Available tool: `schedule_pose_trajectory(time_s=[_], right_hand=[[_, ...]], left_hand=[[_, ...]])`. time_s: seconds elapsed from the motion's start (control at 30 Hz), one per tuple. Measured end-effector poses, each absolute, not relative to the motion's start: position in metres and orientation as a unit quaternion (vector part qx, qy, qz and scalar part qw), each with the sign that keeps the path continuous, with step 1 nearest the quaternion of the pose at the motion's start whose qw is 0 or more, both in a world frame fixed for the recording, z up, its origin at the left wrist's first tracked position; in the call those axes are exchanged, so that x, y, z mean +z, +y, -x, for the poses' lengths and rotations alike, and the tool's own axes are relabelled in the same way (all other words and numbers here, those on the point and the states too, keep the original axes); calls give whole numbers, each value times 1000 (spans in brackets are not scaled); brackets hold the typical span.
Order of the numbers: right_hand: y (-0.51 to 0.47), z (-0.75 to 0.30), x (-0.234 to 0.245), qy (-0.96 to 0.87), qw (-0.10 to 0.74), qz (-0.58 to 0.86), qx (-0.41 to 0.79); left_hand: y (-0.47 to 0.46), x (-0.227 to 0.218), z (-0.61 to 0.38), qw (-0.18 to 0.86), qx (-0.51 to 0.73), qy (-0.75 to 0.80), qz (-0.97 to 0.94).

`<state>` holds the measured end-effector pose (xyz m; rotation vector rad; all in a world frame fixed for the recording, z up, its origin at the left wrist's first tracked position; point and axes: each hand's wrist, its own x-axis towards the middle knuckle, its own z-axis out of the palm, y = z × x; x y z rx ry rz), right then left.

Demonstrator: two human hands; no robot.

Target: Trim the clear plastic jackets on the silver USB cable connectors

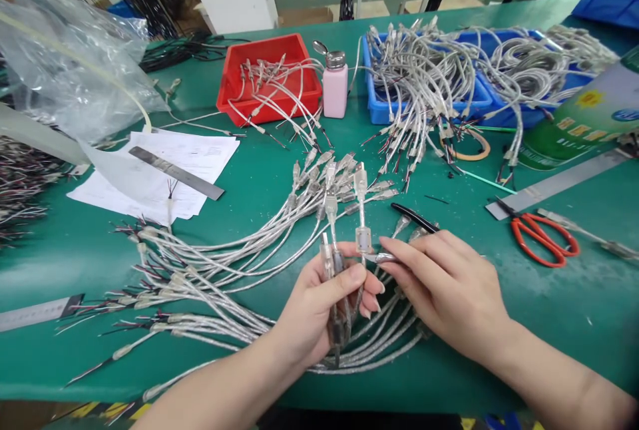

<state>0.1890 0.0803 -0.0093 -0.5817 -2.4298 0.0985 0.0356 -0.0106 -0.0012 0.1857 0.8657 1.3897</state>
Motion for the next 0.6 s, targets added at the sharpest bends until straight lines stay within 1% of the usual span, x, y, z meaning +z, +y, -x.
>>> schedule_pose_trajectory(time_s=[0.07, 0.17, 0.3, 0.4, 0.5, 0.53, 0.6], right_hand=[[82, -190, -9, -918, 329, 221, 26], [83, -193, -6, -911, 350, 213, 54], [83, -198, 1, -875, 365, 262, 181], [84, -198, 5, -840, 346, 316, 275], [86, -197, 7, -829, 304, 330, 334], [86, -197, 7, -827, 297, 333, 342], [87, -198, 8, -827, 316, 341, 317]], left_hand=[[-11, -2, -36, 680, 618, 385, -83], [-11, -3, -37, 679, 616, 391, -84], [-10, -5, -39, 657, 604, 435, -118], [-11, -8, -39, 612, 577, 501, -204], [-12, -8, -39, 591, 531, 536, -285], [-13, -7, -39, 595, 520, 535, -301], [-14, -6, -40, 604, 509, 527, -313]])
